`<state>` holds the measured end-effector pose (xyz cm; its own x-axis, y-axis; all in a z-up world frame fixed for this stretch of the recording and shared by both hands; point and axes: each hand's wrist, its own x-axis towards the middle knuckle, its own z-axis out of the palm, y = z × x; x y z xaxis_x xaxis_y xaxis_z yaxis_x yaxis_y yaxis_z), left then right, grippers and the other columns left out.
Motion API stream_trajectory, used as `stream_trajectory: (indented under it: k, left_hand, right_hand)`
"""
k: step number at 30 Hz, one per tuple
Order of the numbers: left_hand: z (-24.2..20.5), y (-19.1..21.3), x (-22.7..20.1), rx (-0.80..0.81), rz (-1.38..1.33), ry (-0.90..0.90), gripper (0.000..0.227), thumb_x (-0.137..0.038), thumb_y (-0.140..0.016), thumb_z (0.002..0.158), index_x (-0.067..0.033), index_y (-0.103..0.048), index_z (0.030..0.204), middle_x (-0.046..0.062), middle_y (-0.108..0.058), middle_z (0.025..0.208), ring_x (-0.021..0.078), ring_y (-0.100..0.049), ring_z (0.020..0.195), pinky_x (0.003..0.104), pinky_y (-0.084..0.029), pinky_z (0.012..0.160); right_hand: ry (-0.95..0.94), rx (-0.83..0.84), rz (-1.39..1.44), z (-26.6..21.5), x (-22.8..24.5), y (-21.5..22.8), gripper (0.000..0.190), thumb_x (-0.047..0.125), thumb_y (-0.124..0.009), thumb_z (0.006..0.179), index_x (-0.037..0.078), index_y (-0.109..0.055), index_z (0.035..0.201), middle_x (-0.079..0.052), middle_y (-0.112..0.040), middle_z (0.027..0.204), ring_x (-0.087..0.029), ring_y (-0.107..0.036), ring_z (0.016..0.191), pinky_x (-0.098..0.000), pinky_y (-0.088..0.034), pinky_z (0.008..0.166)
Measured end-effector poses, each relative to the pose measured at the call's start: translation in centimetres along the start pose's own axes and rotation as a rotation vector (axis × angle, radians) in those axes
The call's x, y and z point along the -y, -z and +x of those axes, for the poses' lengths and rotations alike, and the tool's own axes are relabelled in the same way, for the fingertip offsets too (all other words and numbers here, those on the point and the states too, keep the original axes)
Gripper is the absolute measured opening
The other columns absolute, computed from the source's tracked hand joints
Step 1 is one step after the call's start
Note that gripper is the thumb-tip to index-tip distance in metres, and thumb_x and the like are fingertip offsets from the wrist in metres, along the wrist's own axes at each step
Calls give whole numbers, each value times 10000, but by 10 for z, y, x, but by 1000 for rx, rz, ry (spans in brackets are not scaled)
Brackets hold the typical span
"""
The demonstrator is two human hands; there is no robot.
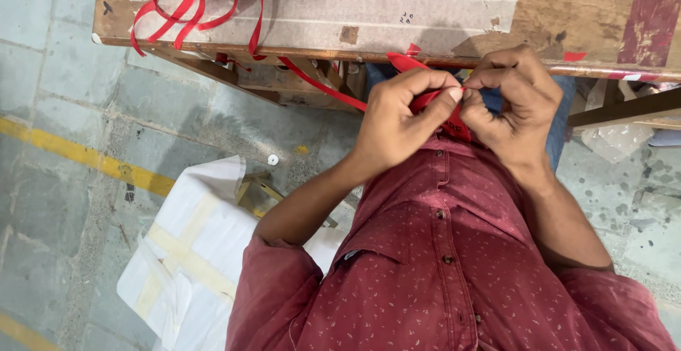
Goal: Attach red ribbons to hardware tags by threading and tying them.
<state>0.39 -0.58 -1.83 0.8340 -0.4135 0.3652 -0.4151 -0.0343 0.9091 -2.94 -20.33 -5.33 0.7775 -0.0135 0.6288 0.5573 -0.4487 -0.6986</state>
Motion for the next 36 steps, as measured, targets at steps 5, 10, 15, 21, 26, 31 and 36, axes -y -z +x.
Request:
stream_trajectory:
  k: [5, 10, 15, 21, 26, 31, 36]
  left_hand:
    - [1, 3, 27, 117, -491, 258, 191, -123, -672, 1047, 18, -713, 1169, 36, -701, 936, 87, -595, 802, 246, -483, 712]
    - [1, -1, 25, 51, -842, 645, 216, -118, -709, 1002, 21, -736, 1165, -22, -631, 797, 33, -427, 619, 202, -323, 521]
    - [0, -7, 22, 12, -836, 622, 224, -98, -715, 990, 16, -736, 1181, -5, -696, 884, 30, -444, 648, 206, -343, 556]
    - [-7, -11, 27, 27, -805, 524, 197, -100, -738, 1006, -5, -755, 1178, 2, -702, 876, 29, -438, 654, 209, -341, 571]
    - [-5, -12, 21, 49, -713, 467, 181, -125, -748, 1011, -20, -766, 1157, -6, -698, 858, 19, -447, 654, 205, -341, 567]
    - [-6, -9, 18, 25, -443, 311, 181, -135, -725, 1023, -15, -756, 1156, 18, -754, 982, 53, -624, 858, 226, -511, 773]
    - [-6, -11, 19, -5, -322, 226, 180, -128, -701, 1047, 5, -750, 1158, 39, -771, 1037, 72, -676, 984, 247, -566, 919]
  right_hand:
    - [-20, 35, 36, 3, 8, 3, 95, -52, -769, 966, -29, -719, 1043, -117, -661, 1081, -175, -663, 929, -260, -534, 771]
    - [38, -1, -91, -5, 21, 10, 209, -47, -784, 930, -51, -725, 1131, -140, -665, 1082, -222, -664, 944, -303, -551, 800]
    - [104, 9, -222, -3, 30, 7, 189, -38, -818, 993, -35, -729, 1159, -118, -666, 1069, -212, -676, 927, -308, -548, 776]
    - [170, 30, -413, -3, 16, 6, 214, -8, -816, 958, -33, -626, 1051, -132, -624, 990, -241, -617, 846, -360, -500, 711]
    - [32, 112, -315, -3, 15, 8, 212, 2, -749, 1001, -12, -551, 1076, -124, -591, 963, -221, -599, 808, -349, -494, 696]
    - [-47, 52, -242, -5, 4, 11, 159, -22, -621, 1009, -23, -469, 1055, -143, -515, 993, -260, -588, 909, -382, -493, 779]
    - [-65, 23, -321, -12, -8, 8, 166, -1, -618, 1030, -32, -462, 1081, -152, -479, 1004, -258, -483, 821, -395, -424, 737]
